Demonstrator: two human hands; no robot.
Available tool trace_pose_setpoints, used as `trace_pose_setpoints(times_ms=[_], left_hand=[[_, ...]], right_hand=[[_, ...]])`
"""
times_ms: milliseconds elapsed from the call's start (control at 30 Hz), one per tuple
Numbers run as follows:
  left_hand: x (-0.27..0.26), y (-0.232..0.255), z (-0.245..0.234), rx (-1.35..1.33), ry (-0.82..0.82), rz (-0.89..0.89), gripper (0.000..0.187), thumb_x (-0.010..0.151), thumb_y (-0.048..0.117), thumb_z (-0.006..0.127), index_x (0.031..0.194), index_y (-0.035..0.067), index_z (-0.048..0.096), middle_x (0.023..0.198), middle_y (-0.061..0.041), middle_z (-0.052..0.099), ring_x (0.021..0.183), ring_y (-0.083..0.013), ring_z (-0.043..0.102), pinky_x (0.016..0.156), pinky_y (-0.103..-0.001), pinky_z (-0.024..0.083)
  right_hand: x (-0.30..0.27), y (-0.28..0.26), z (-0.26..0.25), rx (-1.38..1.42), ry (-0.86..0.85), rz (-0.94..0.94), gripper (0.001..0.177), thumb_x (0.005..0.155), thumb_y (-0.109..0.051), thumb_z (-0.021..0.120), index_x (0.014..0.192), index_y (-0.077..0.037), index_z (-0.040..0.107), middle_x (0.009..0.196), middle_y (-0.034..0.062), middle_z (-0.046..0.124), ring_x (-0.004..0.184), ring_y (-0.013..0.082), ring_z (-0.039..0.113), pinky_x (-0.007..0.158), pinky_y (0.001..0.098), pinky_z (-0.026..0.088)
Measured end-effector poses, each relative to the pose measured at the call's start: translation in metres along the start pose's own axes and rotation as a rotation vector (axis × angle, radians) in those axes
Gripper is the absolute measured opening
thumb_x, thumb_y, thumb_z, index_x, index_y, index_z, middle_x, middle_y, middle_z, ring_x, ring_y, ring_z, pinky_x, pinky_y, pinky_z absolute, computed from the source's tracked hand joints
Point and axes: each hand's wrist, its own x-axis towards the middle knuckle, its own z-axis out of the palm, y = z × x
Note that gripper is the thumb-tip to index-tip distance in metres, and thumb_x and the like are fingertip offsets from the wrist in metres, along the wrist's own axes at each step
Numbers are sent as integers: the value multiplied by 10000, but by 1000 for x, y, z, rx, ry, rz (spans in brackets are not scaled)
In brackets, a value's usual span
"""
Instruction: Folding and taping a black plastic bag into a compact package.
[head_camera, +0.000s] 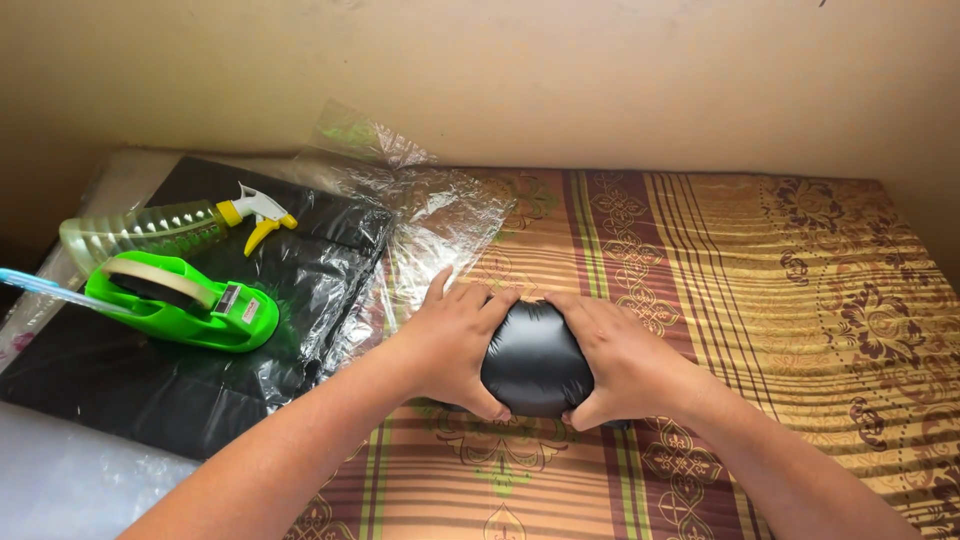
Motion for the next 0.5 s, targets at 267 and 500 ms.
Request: trace_pose_setpoints(times_ms=[267, 500], left_hand=[[7, -6, 14, -63, 35, 8, 1332, 449, 776, 775, 1516, 102, 347, 1228, -201, 617, 1277, -394, 568, 1196, -618, 198], [6, -6, 16, -47, 59, 8, 1292, 451, 775, 773, 1486, 115, 368, 1189, -177, 613, 1230, -366, 594, 1143, -553, 301]], right_hand=[[-1, 0, -1, 59, -31, 57, 1376, 356, -501, 931, 1546, -145, 340, 1401, 131, 545, 1331, 361, 521, 1043, 521, 406], [2, 0, 0, 55, -49, 69, 1373, 374, -482, 945, 1552, -142, 326, 1385, 124, 539, 1326, 360, 517, 1041, 515, 407]])
